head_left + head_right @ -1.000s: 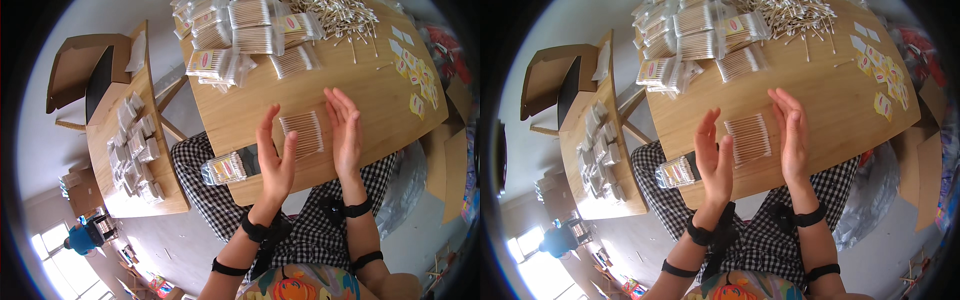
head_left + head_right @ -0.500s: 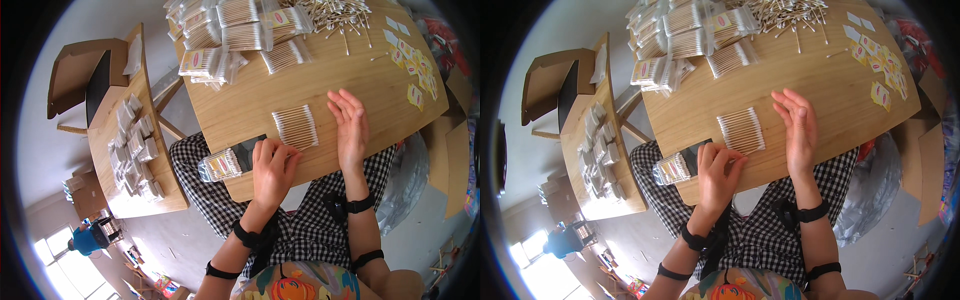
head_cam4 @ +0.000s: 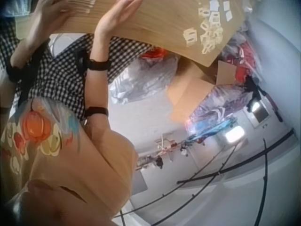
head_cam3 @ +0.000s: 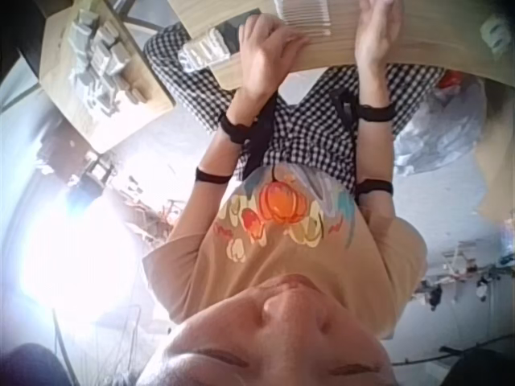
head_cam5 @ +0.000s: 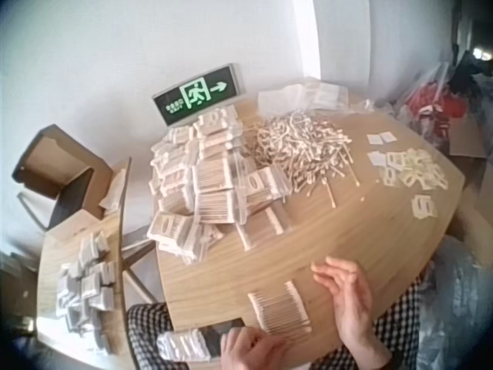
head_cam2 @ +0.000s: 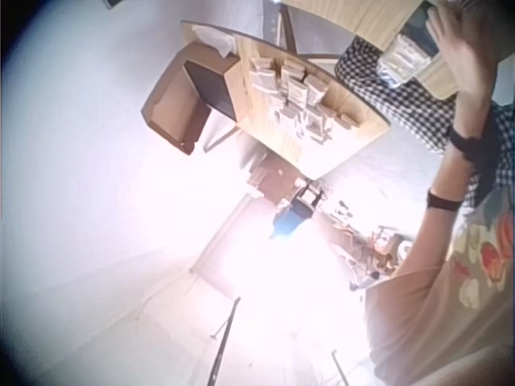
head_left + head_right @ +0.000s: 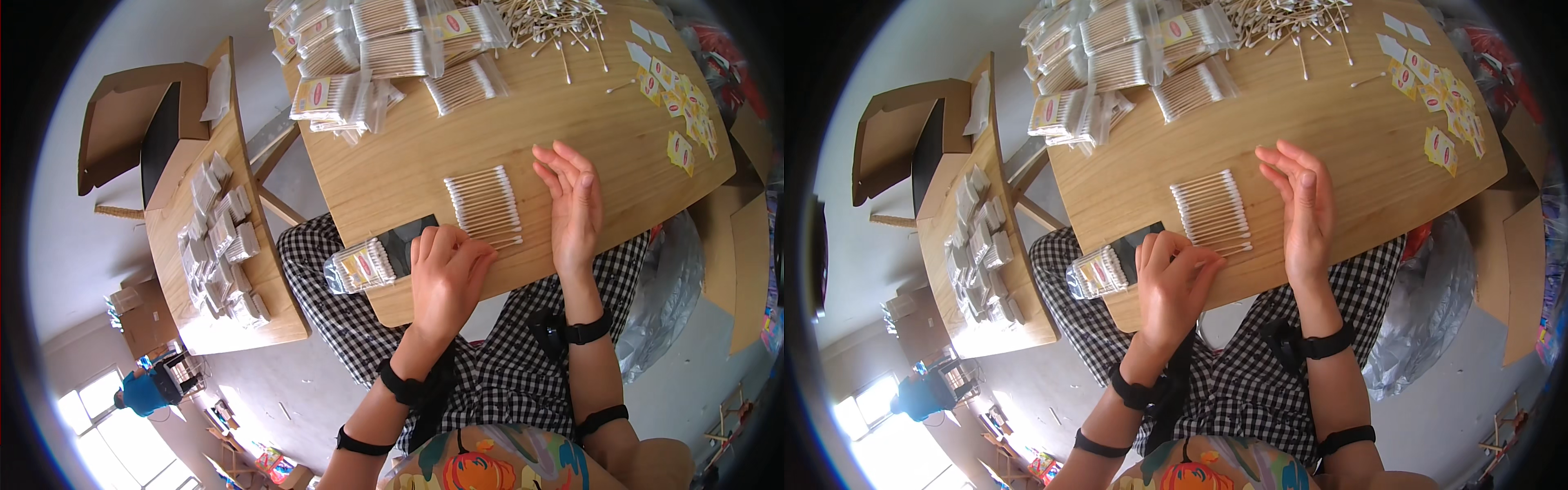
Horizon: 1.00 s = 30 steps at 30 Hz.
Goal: The recorder aligns cotton swabs on a desk and packages them into small plastic bags.
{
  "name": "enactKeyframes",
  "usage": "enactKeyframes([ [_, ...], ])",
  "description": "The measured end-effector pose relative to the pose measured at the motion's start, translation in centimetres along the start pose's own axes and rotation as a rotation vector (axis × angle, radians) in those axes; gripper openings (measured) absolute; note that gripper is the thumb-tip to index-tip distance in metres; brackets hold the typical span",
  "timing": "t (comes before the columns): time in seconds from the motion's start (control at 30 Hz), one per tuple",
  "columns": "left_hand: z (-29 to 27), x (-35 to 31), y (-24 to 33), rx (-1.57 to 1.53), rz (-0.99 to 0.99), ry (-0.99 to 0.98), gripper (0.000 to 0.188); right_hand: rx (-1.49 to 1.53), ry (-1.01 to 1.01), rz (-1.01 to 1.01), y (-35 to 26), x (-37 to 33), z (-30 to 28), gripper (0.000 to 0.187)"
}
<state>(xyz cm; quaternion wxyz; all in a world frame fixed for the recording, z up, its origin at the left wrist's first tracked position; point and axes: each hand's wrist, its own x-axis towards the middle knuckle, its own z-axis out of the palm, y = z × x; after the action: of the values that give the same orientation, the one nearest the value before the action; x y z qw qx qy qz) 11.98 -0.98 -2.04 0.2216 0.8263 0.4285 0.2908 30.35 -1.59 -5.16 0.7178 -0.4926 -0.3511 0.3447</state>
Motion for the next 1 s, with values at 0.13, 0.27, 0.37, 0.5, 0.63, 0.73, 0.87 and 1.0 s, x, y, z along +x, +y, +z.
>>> enactKeyframes([
  [0.13,-0.1,0.8,0.3,0.0,-0.009,-0.035,0.018,0.003,-0.005,-0.005,0.0,0.0,0.0,0.055],
  [0.27,0.0,0.3,0.4,-0.019,-0.03,0.002,0.026,0.009,-0.004,-0.005,0.0,0.0,0.0,0.055],
  [0.37,0.3,-0.4,0.4,0.009,-0.104,0.089,0.035,0.015,-0.001,-0.004,0.0,0.0,-0.1,0.054],
  [0.5,0.7,-0.3,0.1,-0.004,-0.178,0.092,0.041,0.018,-0.004,-0.017,0.2,0.0,-0.1,0.053],
  [0.63,1.1,-0.3,0.3,-0.266,-0.314,0.178,0.043,-0.005,-0.026,-0.018,0.1,0.1,-0.2,0.055],
  [0.73,1.6,0.4,0.4,-0.702,-0.436,0.342,0.054,-0.017,-0.029,0.015,-0.5,-0.1,0.4,0.058],
  [0.87,2.7,2.6,0.6,-0.991,-0.431,0.441,0.067,-0.025,-0.112,0.029,-0.2,-0.3,2.7,0.063],
  [1.0,3.5,3.0,1.1,-1.038,-0.36,0.38,0.068,-0.096,-0.175,0.013,-0.3,-1.0,4.3,0.066],
])
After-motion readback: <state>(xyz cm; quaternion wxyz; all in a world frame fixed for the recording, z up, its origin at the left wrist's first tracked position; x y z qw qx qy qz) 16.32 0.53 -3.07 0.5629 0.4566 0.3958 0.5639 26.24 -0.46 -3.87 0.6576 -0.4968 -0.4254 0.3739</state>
